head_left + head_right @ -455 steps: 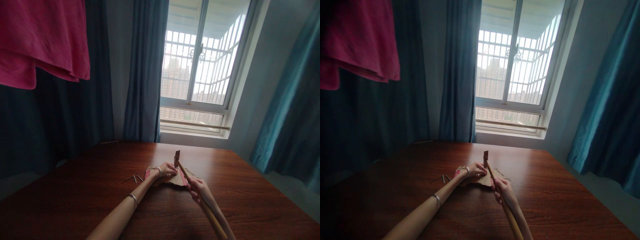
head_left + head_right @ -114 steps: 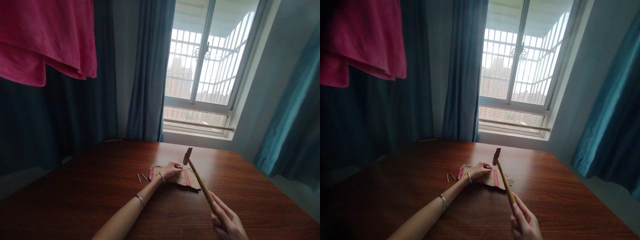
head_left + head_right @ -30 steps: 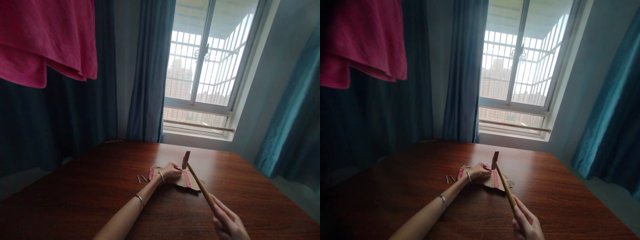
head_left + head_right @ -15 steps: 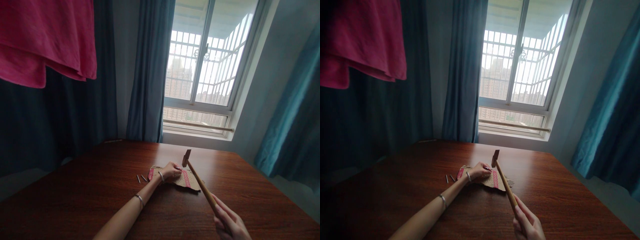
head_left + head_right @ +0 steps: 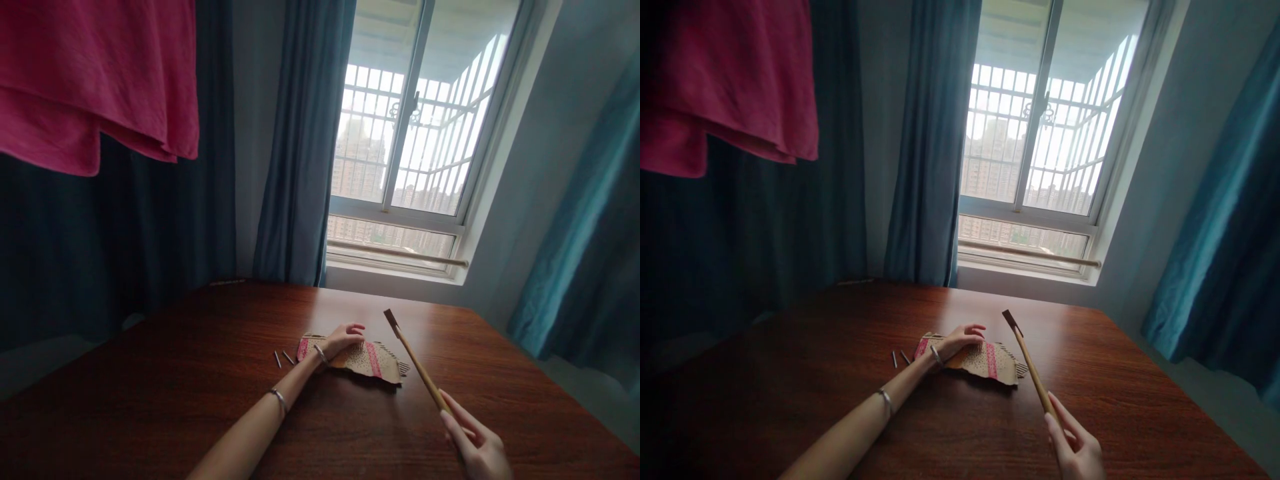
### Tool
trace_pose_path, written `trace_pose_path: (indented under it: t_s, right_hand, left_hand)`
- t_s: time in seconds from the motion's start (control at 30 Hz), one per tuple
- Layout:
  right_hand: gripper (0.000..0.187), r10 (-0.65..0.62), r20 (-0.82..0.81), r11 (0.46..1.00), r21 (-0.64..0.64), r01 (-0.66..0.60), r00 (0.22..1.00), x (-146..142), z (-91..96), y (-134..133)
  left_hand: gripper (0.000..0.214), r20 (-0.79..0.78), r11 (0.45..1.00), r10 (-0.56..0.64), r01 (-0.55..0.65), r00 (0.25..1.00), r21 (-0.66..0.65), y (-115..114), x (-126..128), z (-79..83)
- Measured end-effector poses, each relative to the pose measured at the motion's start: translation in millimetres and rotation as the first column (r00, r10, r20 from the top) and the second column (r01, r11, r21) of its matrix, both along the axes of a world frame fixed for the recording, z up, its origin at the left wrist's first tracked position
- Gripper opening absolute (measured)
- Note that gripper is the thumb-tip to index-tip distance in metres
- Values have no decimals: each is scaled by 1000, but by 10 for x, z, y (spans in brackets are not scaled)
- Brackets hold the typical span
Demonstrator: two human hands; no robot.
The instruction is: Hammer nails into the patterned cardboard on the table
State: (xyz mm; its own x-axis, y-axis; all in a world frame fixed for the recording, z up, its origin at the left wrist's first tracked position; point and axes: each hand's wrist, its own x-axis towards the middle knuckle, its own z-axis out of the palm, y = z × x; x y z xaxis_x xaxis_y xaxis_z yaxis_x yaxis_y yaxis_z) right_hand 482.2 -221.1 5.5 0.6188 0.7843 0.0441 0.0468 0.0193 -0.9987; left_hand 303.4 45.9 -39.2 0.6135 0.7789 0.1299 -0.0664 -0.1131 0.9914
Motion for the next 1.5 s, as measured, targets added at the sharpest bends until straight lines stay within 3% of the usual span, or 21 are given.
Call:
trace_pose_path:
  t_s: [0.17, 0.33, 0.63, 0.87, 1.17, 1.37, 1.5]
  right_hand:
    - [46, -106, 318, 976, -148, 160, 942, 166, -77, -14]
    - [48, -70, 536, 889, -349, 297, 841, 412, -222, -6]
    - [55, 10, 577, 846, -441, 300, 817, 596, -358, 25]
    - [56, 30, 581, 850, -443, 284, 814, 655, -472, 43]
    - [57, 56, 599, 829, -474, 297, 798, 593, -417, 45]
    - [52, 178, 664, 772, -552, 315, 726, 506, -309, 12]
    - [48, 176, 765, 809, -471, 352, 619, 505, -349, -15]
  left_hand:
    - [50, 247, 967, 150, -90, 957, -237, 12, 29, -20]
    - [49, 219, 946, 248, -187, 944, -265, -16, 53, -5]
    - [47, 191, 953, 249, -205, 949, -223, 24, 70, -59]
    - [50, 163, 954, 262, -229, 951, -194, 80, 84, -111]
    - [44, 198, 963, 235, -200, 952, -183, 92, 87, -145]
    - [46, 149, 949, 289, -261, 946, -179, 17, 80, -52]
    - [46, 142, 946, 295, -267, 945, -186, -32, 72, 6]
